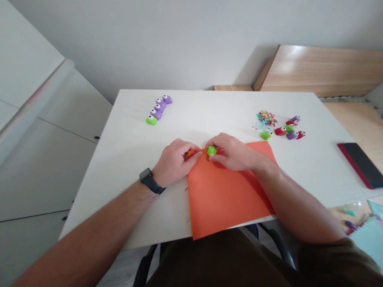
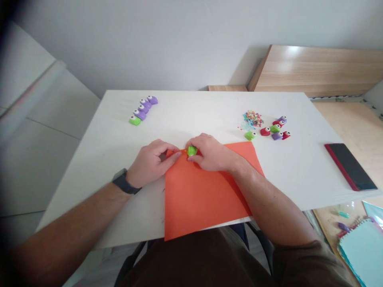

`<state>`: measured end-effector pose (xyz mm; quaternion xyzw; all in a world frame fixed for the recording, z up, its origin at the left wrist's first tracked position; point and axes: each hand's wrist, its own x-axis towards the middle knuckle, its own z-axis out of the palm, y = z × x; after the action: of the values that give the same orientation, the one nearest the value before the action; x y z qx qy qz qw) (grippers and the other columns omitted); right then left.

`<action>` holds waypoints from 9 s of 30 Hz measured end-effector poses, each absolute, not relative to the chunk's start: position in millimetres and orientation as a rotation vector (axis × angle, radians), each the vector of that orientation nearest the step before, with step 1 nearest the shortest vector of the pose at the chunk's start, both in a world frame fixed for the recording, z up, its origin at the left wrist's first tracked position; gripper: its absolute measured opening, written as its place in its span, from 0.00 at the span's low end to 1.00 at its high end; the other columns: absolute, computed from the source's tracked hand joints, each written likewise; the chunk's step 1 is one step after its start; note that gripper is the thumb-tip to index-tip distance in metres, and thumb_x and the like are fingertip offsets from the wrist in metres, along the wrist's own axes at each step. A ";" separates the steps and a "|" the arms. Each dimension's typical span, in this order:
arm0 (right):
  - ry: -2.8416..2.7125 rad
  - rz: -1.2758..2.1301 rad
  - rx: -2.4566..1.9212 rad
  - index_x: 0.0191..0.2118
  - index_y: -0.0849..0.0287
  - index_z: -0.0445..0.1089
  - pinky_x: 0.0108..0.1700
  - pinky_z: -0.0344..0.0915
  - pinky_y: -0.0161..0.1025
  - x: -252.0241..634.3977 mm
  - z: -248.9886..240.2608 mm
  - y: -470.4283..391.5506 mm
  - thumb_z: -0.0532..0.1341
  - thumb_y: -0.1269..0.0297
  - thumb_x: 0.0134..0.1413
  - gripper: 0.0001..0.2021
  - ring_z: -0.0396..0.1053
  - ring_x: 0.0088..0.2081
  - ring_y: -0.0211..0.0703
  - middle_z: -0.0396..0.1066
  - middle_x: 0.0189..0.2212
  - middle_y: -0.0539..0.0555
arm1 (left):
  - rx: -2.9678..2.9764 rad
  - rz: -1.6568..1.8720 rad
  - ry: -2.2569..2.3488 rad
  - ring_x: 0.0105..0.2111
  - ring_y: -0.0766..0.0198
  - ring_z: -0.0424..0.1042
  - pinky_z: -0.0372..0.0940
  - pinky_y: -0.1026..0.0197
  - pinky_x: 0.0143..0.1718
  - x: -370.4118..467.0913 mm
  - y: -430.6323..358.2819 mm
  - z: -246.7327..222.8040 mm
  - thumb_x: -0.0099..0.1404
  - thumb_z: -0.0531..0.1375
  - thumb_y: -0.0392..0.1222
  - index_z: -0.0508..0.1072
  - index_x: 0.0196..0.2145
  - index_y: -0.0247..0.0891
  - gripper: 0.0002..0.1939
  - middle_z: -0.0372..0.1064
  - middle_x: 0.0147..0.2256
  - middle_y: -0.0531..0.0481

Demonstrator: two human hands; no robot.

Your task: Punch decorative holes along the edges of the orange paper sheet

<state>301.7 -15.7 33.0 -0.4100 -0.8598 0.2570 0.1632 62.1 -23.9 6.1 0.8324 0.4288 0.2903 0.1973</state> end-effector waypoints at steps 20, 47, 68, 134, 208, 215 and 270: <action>-2.424 0.692 -1.167 0.42 0.60 0.74 0.49 0.63 0.44 295.5 28.6 -16.5 0.65 0.70 0.56 0.08 0.69 0.43 0.48 0.76 0.38 0.56 | 2.324 0.788 1.216 0.38 0.58 0.74 0.68 0.56 0.43 62.0 -24.2 6.4 0.70 0.60 0.45 0.79 0.39 0.41 0.08 0.78 0.35 0.49; -2.448 0.637 -1.165 0.45 0.60 0.73 0.52 0.63 0.45 292.2 24.3 -17.3 0.64 0.72 0.56 0.10 0.68 0.46 0.49 0.75 0.39 0.57 | 2.302 0.772 1.223 0.39 0.57 0.75 0.69 0.54 0.44 62.3 -24.5 6.0 0.69 0.61 0.48 0.79 0.40 0.41 0.10 0.78 0.37 0.47; -2.486 0.621 -1.181 0.47 0.61 0.74 0.51 0.63 0.44 291.2 29.1 -18.0 0.62 0.73 0.57 0.13 0.69 0.45 0.50 0.76 0.39 0.58 | 2.325 0.675 1.247 0.41 0.52 0.76 0.69 0.50 0.46 81.3 -17.0 8.4 0.60 0.70 0.58 0.79 0.52 0.44 0.26 0.80 0.42 0.47; -2.502 0.680 -1.226 0.47 0.60 0.75 0.53 0.62 0.46 309.6 37.7 -16.4 0.64 0.68 0.55 0.13 0.68 0.46 0.49 0.77 0.42 0.57 | 2.196 0.715 1.294 0.42 0.56 0.77 0.71 0.53 0.48 76.1 -21.1 1.2 0.70 0.61 0.45 0.79 0.50 0.41 0.14 0.79 0.43 0.46; -2.546 0.549 -1.268 0.42 0.60 0.75 0.51 0.63 0.45 300.9 37.4 -20.1 0.63 0.72 0.52 0.10 0.70 0.46 0.52 0.77 0.37 0.57 | 2.322 0.772 1.207 0.39 0.57 0.75 0.67 0.54 0.44 84.2 -22.1 4.9 0.70 0.60 0.45 0.81 0.41 0.41 0.10 0.80 0.37 0.48; -2.574 0.501 -1.270 0.43 0.62 0.75 0.51 0.63 0.44 300.1 37.0 -20.3 0.63 0.71 0.53 0.11 0.70 0.45 0.52 0.77 0.38 0.59 | 2.389 0.757 1.188 0.42 0.52 0.76 0.68 0.51 0.48 84.6 -22.4 8.2 0.58 0.71 0.58 0.79 0.46 0.37 0.26 0.80 0.41 0.44; -2.545 0.523 -1.240 0.46 0.63 0.75 0.53 0.62 0.46 306.8 35.4 -18.5 0.63 0.68 0.55 0.13 0.69 0.47 0.52 0.76 0.40 0.60 | 2.328 0.705 1.241 0.44 0.51 0.77 0.69 0.51 0.48 91.8 -22.4 4.3 0.61 0.69 0.59 0.78 0.52 0.39 0.28 0.80 0.44 0.44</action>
<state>306.8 -18.5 35.4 -0.4269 -0.8765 0.1800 0.1310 91.8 -22.4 4.3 0.8347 0.4447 0.2526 0.2040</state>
